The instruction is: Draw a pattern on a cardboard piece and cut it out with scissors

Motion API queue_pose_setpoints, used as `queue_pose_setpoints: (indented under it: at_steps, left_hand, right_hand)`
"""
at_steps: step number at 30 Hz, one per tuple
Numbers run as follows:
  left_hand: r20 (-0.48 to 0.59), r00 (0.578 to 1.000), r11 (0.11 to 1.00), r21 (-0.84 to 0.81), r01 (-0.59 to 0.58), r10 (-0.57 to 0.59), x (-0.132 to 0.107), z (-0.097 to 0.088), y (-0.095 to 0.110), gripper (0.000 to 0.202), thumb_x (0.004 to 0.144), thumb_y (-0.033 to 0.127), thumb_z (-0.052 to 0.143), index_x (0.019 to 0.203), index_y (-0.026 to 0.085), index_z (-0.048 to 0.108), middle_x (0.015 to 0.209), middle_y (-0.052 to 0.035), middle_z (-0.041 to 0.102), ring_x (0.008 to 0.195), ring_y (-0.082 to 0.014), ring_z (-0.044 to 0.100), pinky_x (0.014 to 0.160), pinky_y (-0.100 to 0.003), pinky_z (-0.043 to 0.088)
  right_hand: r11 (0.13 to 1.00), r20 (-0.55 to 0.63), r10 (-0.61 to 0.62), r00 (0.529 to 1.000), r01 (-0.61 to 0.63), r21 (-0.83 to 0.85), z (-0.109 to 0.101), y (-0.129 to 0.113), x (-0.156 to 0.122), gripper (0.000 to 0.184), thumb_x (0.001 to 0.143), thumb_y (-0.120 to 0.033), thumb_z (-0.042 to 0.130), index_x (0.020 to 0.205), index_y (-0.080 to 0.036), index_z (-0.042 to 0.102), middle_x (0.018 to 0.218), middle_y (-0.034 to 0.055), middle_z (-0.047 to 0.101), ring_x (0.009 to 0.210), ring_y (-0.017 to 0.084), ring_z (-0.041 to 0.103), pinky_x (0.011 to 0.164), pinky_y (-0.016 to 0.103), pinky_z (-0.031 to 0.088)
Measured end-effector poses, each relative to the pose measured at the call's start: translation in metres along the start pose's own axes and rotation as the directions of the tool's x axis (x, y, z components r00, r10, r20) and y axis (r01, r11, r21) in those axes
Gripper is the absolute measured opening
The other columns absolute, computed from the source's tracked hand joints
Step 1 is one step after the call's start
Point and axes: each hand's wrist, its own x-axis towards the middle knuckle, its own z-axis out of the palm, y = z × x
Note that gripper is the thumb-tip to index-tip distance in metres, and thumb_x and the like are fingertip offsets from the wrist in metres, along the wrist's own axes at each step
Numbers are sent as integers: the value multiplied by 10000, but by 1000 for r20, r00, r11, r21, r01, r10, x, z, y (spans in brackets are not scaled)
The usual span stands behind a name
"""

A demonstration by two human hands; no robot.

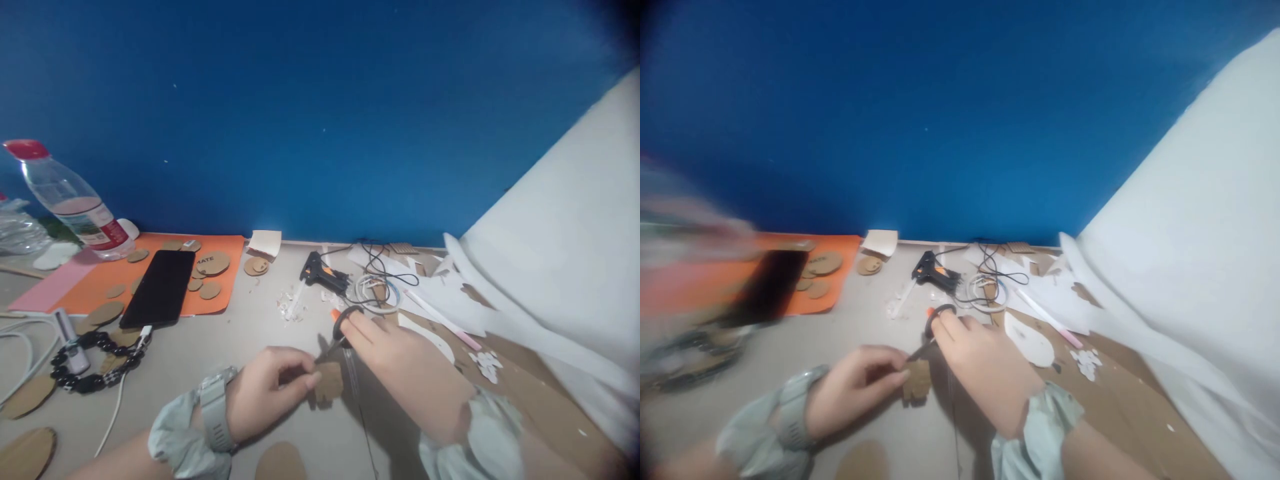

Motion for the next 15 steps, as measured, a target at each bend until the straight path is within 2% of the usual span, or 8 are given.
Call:
queue_pose_setpoints:
  at_steps: [2, 4, 7, 10, 15]
  left_hand:
    - [-140, 990, 999, -35, -30, 25, 1, -2, 0, 206, 892, 282, 522, 761, 177, 640, 1152, -81, 628, 1058, -220, 586, 880, -317, 477]
    - [-286, 957, 999, 9, -43, 43, 2, -4, -1, 223, 896, 292, 509, 752, 188, 642, 1269, -90, 544, 1227, -257, 461, 960, -376, 437]
    - [-444, 892, 991, 132, -28, 84, 4, -9, -5, 222, 904, 284, 484, 783, 205, 653, 1267, -90, 517, 1255, -270, 420, 1024, -462, 361]
    - [-489, 864, 978, 206, -22, 122, 4, -10, -8, 203, 901, 266, 486, 783, 212, 642, 1224, -80, 525, 1217, -267, 444, 1036, -496, 323]
    - [-508, 845, 966, 254, -40, 169, 3, -9, -6, 186, 894, 243, 481, 763, 204, 607, 1118, -84, 542, 1125, -265, 489, 988, -508, 352]
  right_hand:
    - [997, 55, 31, 998, -35, 67, 2, 6, 2, 300, 740, 21, 501, 954, -180, 561, 758, 4, 622, 564, 168, 580, 448, 276, 298]
    - [989, 142, 78, 987, -95, 116, 4, 12, 4, 187, 790, -39, 515, 884, -196, 556, 659, -16, 600, 517, 161, 570, 433, 272, 235]
    - [966, 270, 144, 952, -195, 170, 9, 19, 7, 110, 837, -101, 502, 823, -200, 549, 564, -26, 557, 493, 169, 563, 439, 273, 190]
    - [937, 342, 169, 924, -258, 234, 14, 20, 10, 137, 845, -92, 468, 833, -193, 561, 653, -1, 594, 568, 182, 594, 468, 268, 241]
    - [912, 368, 146, 918, -269, 310, 23, 19, 16, 136, 867, -132, 459, 846, -166, 589, 892, 52, 613, 673, 168, 618, 536, 254, 365]
